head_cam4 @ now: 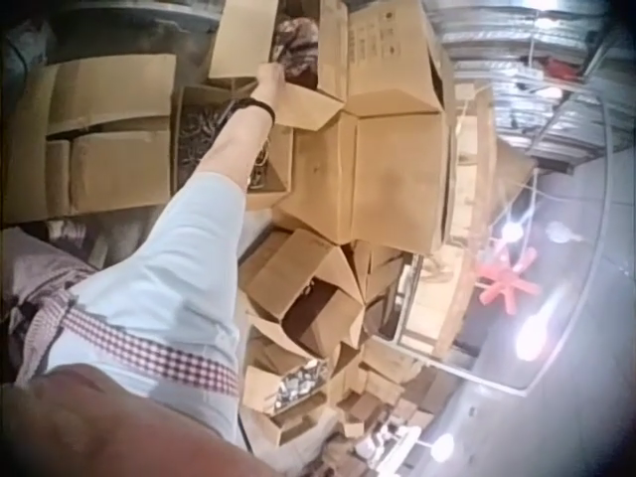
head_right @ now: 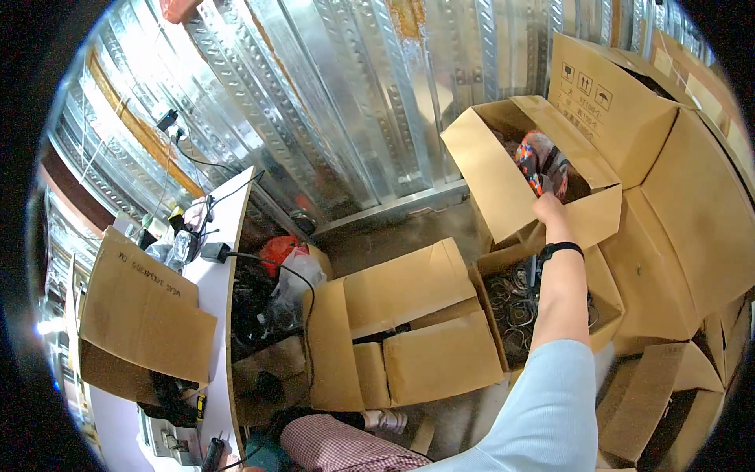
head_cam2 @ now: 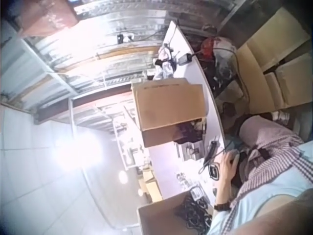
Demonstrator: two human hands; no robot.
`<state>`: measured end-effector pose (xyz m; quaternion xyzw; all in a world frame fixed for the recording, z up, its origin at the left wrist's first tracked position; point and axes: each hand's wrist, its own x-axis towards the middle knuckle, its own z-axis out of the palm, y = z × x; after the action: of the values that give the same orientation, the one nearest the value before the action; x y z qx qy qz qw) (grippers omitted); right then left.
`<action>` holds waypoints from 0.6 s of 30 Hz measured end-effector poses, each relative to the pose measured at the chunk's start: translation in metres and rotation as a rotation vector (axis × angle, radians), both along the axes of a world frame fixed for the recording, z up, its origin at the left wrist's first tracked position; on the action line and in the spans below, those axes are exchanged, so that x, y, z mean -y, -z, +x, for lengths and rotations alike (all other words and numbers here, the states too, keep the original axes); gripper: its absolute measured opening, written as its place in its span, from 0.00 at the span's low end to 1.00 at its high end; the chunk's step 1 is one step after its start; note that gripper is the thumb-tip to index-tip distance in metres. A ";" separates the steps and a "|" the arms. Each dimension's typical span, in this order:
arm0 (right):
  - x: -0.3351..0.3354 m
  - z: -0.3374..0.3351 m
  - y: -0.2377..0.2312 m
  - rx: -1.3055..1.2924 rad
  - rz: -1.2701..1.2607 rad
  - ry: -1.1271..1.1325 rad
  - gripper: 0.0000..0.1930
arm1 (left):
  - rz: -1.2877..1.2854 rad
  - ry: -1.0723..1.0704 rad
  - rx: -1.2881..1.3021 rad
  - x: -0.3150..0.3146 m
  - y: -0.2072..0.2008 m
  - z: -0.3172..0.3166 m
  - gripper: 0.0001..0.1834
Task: Assembling plastic components with metal plates and wiring using an electric screwdriver.
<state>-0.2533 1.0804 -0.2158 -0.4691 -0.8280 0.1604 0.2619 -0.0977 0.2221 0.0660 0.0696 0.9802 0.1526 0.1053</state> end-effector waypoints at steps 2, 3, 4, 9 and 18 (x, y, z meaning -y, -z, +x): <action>-0.027 -0.005 0.000 0.124 -0.206 -0.005 0.25 | 0.016 0.024 0.009 0.002 0.003 -0.003 0.13; -0.033 -0.004 0.002 0.047 -0.175 0.042 0.22 | 0.015 0.007 0.001 0.002 0.003 -0.002 0.13; -0.057 0.016 -0.010 -0.073 -0.109 0.042 0.20 | 0.022 0.080 -0.018 0.010 0.009 -0.008 0.14; -0.060 -0.009 -0.032 -0.698 -0.384 0.055 0.15 | 0.041 0.090 -0.038 0.007 0.006 0.002 0.15; -0.044 -0.015 -0.135 -0.849 -0.423 0.027 0.08 | 0.148 0.014 0.119 0.002 0.011 0.005 0.15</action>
<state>-0.2682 1.1242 -0.0811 -0.4158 -0.5910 0.4995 0.4778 -0.0930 0.2197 0.0547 0.0750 0.9577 0.2278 0.1590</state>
